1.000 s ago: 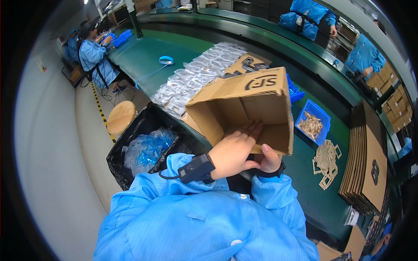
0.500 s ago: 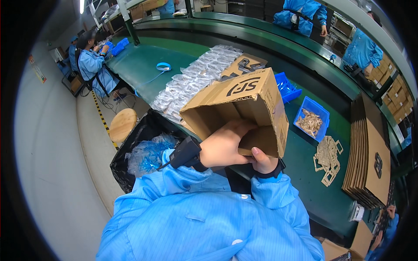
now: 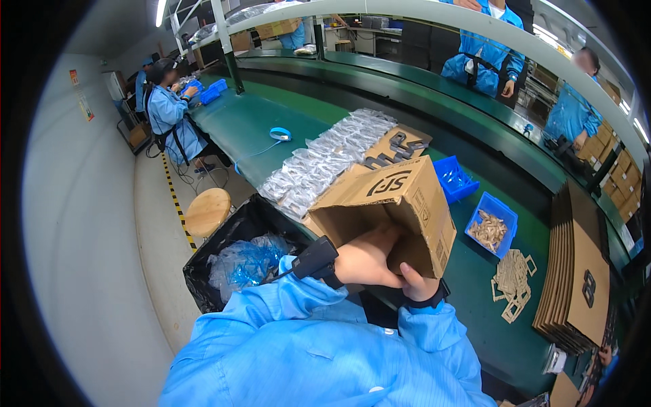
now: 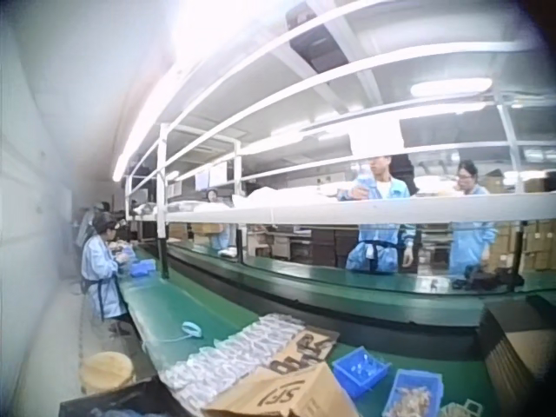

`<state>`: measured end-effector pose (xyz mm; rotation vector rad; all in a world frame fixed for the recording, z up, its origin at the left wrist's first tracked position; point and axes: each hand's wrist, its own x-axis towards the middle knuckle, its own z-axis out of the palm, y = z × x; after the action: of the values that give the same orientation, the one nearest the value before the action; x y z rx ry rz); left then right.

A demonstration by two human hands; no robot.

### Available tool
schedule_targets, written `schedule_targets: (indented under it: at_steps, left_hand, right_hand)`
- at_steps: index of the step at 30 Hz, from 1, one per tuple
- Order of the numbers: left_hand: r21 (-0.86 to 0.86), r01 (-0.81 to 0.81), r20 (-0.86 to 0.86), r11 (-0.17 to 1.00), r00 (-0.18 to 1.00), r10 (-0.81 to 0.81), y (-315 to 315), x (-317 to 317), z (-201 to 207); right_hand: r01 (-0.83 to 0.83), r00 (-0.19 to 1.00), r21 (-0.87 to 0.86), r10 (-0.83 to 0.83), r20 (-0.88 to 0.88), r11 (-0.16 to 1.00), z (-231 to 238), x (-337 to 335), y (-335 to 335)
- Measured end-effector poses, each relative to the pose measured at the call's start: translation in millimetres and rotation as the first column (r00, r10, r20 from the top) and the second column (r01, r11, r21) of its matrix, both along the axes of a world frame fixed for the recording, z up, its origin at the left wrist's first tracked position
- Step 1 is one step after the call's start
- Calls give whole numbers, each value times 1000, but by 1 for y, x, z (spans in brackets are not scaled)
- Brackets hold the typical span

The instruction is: The recorder is assembling small parts, placing them into cardboard boxes, and organizing assembly line trays in a factory setting.

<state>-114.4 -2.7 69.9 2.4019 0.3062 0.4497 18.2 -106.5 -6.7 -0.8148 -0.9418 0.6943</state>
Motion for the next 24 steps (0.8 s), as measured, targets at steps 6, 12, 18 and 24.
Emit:
schedule_targets:
  at_steps: [6, 12, 18, 24]
  left_hand:
    - [-53, 7, -10, 999, 1000, -7, 6, -1, 9]
    - [-10, -59, -39, 998, 997, 59, 2, -1, 15]
    - [-28, -50, -48, 998, 998, 48, 2, -2, 12]
    - [-24, -63, -17, 998, 998, 63, 1, -11, 13]
  right_hand:
    - [6, 1000, 30, -6, -6, 1000, 7, -3, 3]
    - [-69, 987, 77, 80, -142, 995, 8, -3, 3]
    - [-105, 983, 57, 113, -144, 993, 9, -2, 0]
    - [-94, 963, 105, 117, -244, 990, 11, -6, 2]
